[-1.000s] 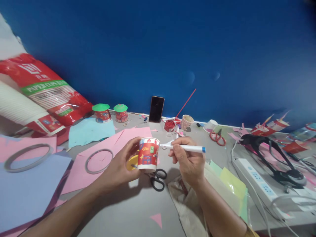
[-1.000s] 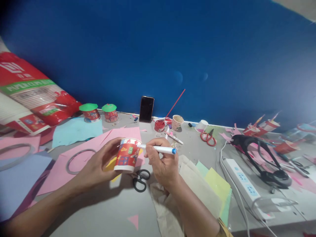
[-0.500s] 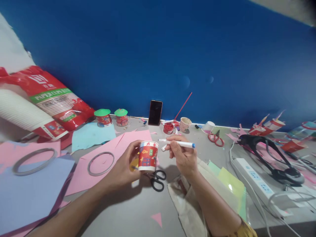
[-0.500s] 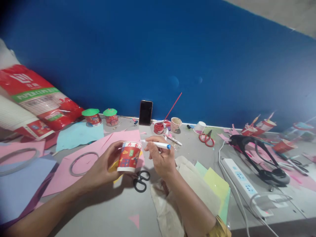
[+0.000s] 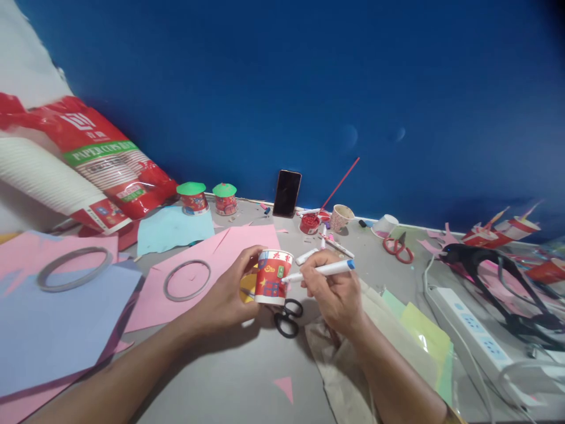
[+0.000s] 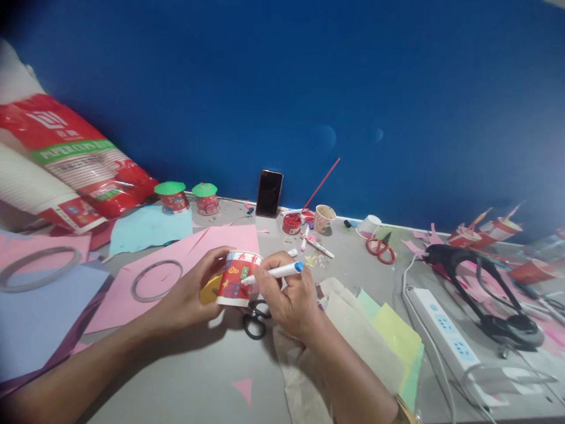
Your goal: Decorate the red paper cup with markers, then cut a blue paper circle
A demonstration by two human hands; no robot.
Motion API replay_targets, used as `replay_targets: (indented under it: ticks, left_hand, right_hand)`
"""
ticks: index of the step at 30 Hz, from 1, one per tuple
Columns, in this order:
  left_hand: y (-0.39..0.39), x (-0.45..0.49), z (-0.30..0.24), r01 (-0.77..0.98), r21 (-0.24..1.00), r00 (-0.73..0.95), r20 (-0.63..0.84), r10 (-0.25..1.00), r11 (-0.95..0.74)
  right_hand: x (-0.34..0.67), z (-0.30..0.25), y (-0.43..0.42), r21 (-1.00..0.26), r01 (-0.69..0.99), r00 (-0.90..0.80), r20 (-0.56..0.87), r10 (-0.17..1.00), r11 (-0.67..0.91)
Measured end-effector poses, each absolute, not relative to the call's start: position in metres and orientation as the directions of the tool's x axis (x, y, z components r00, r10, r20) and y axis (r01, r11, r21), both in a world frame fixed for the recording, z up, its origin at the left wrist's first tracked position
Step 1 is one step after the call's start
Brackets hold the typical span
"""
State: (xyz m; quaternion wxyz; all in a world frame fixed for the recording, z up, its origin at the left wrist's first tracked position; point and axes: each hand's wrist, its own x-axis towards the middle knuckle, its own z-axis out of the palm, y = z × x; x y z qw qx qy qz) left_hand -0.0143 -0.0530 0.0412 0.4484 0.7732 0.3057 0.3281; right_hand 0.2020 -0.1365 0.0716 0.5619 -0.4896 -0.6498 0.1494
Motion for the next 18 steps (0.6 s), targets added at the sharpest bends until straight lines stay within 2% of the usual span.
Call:
replay_targets:
  ticks: [4, 9, 12, 15, 18]
  left_hand:
    - [-0.051, -0.015, 0.040, 0.117, 0.937, 0.581, 0.204, 0.788, -0.329]
    - [-0.052, -0.014, 0.034, 0.085, 0.976, 0.549, 0.122, 0.827, -0.201]
    - [-0.052, -0.013, 0.034, 0.050, 0.991, 0.545, 0.075, 0.835, -0.122]
    - [-0.049, -0.017, 0.037, -0.112, 0.989, 0.595, -0.014, 0.804, 0.100]
    - [-0.046, -0.024, 0.041, -0.210, 0.925, 0.694, -0.088, 0.715, 0.317]
  right_hand:
    - [0.201, 0.069, -0.136, -0.747, 0.458, 0.152, 0.599, 0.786, 0.482]
    - [0.204, 0.061, -0.124, -0.824, 0.239, 0.372, 0.567, 0.735, 0.514]
    - [0.204, 0.059, -0.118, -0.844, 0.189, 0.408, 0.532, 0.742, 0.501]
    - [0.203, 0.055, -0.115, -0.857, 0.167, 0.404, 0.510, 0.759, 0.487]
    - [0.202, 0.051, -0.113, -0.857, 0.156, 0.404, 0.509, 0.760, 0.491]
